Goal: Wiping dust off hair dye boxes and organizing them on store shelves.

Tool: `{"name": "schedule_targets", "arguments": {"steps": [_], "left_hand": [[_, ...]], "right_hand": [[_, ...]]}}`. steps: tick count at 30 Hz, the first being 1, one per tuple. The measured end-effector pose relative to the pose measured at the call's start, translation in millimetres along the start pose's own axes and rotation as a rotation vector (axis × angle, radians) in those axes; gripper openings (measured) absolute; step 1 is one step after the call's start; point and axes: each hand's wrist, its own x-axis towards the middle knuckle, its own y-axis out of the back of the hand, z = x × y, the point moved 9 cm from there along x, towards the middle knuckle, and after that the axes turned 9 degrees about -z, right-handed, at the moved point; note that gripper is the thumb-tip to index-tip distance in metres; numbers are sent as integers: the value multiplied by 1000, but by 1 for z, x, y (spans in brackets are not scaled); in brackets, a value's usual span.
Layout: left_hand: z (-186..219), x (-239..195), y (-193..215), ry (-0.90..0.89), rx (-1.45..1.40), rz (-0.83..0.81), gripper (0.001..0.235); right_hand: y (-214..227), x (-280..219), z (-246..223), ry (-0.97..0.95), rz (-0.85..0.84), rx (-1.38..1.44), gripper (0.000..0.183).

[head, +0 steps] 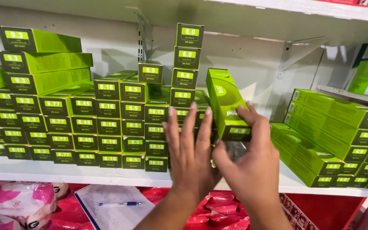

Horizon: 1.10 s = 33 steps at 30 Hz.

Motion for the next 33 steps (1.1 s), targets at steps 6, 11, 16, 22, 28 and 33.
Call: {"name": "schedule_targets", "arguments": {"steps": [6,11,16,22,28,33], "left_hand": [[33,3,-13,-4,-203,38,52],[41,19,-9,7,-449,129,65],[50,32,-20,8,-709,109,75],[32,33,-27,119,-811,192,81],[24,25,-37,85,-910,151,59],[19,22,-38,214,-957,61,78]], "right_hand": [[19,-8,9,-145,70,124,63],[38,1,11,-97,-27,32,63],[50,14,2,135,-216,-15,66],[51,40,68,-54,-257,828,54],[-44,7,218,-388,-640,463,69],[-132,-65,269,-258,-1157,413,72]]}}
